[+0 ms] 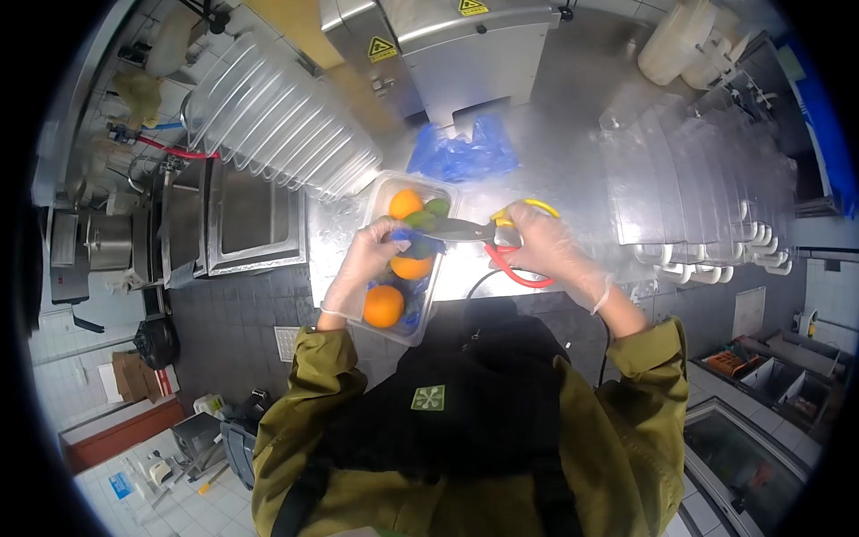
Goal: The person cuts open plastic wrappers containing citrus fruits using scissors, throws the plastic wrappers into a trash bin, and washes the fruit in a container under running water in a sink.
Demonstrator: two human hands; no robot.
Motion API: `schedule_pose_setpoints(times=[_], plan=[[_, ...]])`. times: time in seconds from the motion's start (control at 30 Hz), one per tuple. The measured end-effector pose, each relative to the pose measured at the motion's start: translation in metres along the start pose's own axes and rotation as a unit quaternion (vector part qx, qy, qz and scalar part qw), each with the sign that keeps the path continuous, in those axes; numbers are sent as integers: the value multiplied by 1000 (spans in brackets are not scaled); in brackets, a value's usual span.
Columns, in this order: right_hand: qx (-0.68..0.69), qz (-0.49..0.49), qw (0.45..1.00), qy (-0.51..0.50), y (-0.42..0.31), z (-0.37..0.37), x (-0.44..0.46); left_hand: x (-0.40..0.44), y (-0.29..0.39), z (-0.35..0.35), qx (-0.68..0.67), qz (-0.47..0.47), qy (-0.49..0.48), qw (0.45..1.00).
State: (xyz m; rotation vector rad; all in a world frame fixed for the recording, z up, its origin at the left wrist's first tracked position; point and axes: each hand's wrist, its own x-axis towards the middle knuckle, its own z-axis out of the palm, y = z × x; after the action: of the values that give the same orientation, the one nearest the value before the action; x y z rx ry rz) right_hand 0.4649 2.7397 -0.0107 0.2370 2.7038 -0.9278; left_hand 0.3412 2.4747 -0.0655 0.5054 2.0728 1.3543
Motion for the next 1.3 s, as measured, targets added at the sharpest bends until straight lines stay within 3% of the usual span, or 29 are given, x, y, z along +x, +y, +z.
schedule_pose_setpoints(times=[0.13,0.17,0.27,0.4,0.5,0.6,0.7,0.8,1.0,1.1,1.2,1.3], plan=[[223,55,973,-16,11,38,-8,2,6,5,-16,-11,1,1000],[264,81,959,-70,10,34,-13,2,2,5,0,-6,2,1000],[257,36,962,-88,11,36,-17,4,-7,3,48,24,2,999],[120,-38,991,-46,9,26,-22,5,-1,1,49,28,-8,998],[-74,-43,996,-28,-6,-3,-26,8,-6,-2,81,88,-20,993],[-286,-71,955,-26,-6,-15,-24,5,4,1,113,22,1,993],[-360,-95,928,-37,-7,-19,-17,4,21,3,193,115,-9,974],[-384,-153,910,-14,-8,-14,-8,8,28,6,314,239,7,919],[-393,-159,902,-74,-27,-5,6,9,35,19,344,285,14,894],[-369,-160,914,-58,-36,4,13,10,40,27,421,317,2,850],[-245,-155,957,-2,-27,28,23,10,40,28,437,262,-25,860],[-223,-169,960,30,-27,34,26,10,38,29,467,268,-37,842]])
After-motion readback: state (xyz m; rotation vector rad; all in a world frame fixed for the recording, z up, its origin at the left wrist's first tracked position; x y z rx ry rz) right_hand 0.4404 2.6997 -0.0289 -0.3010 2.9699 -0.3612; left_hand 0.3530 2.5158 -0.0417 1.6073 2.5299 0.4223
